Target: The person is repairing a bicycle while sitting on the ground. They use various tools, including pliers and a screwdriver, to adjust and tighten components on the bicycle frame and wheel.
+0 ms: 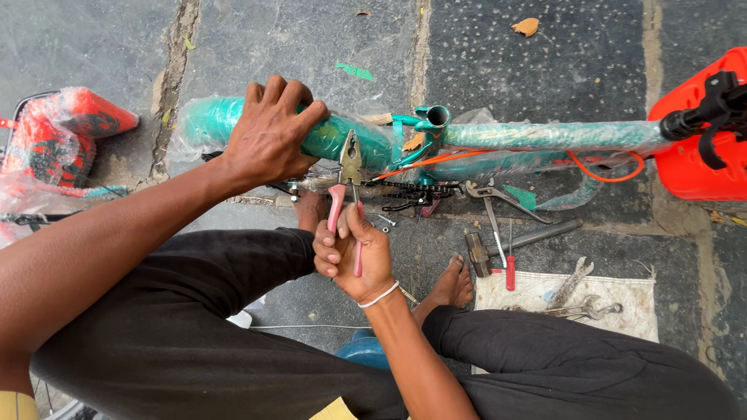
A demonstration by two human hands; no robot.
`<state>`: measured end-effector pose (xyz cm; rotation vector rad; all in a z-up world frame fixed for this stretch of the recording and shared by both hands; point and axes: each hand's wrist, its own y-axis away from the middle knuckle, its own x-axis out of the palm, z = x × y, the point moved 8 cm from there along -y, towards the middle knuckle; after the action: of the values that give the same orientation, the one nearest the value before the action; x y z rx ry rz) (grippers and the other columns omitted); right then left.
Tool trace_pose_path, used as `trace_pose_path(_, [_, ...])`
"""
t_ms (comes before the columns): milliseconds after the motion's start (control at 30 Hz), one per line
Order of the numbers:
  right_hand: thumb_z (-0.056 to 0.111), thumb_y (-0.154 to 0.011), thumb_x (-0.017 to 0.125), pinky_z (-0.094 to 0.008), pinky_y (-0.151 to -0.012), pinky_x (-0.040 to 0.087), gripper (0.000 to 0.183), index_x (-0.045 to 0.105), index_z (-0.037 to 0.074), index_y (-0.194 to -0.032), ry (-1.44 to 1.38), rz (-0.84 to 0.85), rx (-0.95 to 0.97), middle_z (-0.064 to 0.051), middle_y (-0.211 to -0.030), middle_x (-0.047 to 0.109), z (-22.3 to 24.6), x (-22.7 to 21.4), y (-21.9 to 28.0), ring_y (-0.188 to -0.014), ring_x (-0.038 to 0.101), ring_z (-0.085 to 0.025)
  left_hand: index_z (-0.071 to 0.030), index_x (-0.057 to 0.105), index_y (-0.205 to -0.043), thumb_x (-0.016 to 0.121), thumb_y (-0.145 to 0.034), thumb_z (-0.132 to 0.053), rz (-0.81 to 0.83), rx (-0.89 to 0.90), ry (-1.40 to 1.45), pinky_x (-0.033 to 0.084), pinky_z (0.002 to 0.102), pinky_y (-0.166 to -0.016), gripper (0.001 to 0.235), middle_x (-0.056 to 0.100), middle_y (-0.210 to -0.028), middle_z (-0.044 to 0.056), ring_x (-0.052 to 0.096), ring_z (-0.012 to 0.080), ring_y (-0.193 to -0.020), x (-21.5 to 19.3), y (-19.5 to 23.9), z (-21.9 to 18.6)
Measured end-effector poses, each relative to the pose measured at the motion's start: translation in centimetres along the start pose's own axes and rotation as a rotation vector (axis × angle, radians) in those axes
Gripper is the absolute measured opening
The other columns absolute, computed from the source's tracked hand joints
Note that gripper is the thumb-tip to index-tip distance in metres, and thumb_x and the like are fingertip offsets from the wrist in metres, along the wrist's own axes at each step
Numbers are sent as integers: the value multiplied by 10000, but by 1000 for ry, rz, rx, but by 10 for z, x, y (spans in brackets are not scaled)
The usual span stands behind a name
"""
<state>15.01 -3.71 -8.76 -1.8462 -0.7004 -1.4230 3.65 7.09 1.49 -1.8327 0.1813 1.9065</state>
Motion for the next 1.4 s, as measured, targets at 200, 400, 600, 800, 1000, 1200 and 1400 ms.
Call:
trace_pose_path(200, [295,-968,539,-324,-715,565,254,663,197,-1166,864,-618,32,-80,-983,678,10,-43,55,-833,693,-145,-126,622,-1228,867,-707,-369,77,8,-44,373,490,-920,624,558,-1152,125,492,323,-1101,-3,-2,0])
trace_pose_path(400, [325,-983,622,-381,-526,359,290,687,43,-964,1380,-1048,321,-94,-755,580,15,-109,146,-600,480,-232,-238,630,-1362,818,-728,-653,183,78,113,416,514,-895,781,601,-1176,188,509,361,-1089,-4,-13,3])
trace_pose_path(600, [444,-866,738,-497,-713,513,443,663,15,-948,2596,-972,96,-215,-941,692,60,-68,111,-857,667,-396,-307,694,-1342,806,-783,-587,182,60,111,476,512,-910,635,632,-1114,167,552,344,-1083,-12,-26,16])
trace_pose_path(800, [159,-899,611,-467,-682,561,838,177,29,-1604,2208,-870,-275,-174,-794,722,100,25,17,-703,716,-360,-309,693,-1337,830,-739,-579,243,58,97,480,528,-916,670,629,-1128,176,557,355,-1085,-2,-26,11])
trace_pose_path(1000, [102,-762,695,-577,-757,527,989,154,6,-1584,2221,-852,-266,-350,-848,679,107,18,-46,-822,666,-535,-320,702,-1322,851,-696,-543,275,40,58,470,533,-906,682,620,-1131,164,545,367,-1096,-1,-26,9])
trace_pose_path(1200, [152,-791,676,-566,-762,546,992,103,-61,-1573,2237,-975,-66,-361,-845,675,103,7,-37,-798,682,-520,-301,694,-1336,845,-718,-553,311,24,62,454,526,-846,684,617,-1121,165,537,357,-1092,1,-32,0])
trace_pose_path(1400, [126,-936,595,-490,-672,562,284,607,11,-1196,2179,-929,-356,-215,-814,727,64,-8,17,-718,723,-362,-306,680,-1349,849,-707,-558,407,17,33,472,524,-861,710,620,-1157,181,537,332,-1076,20,-49,-16])
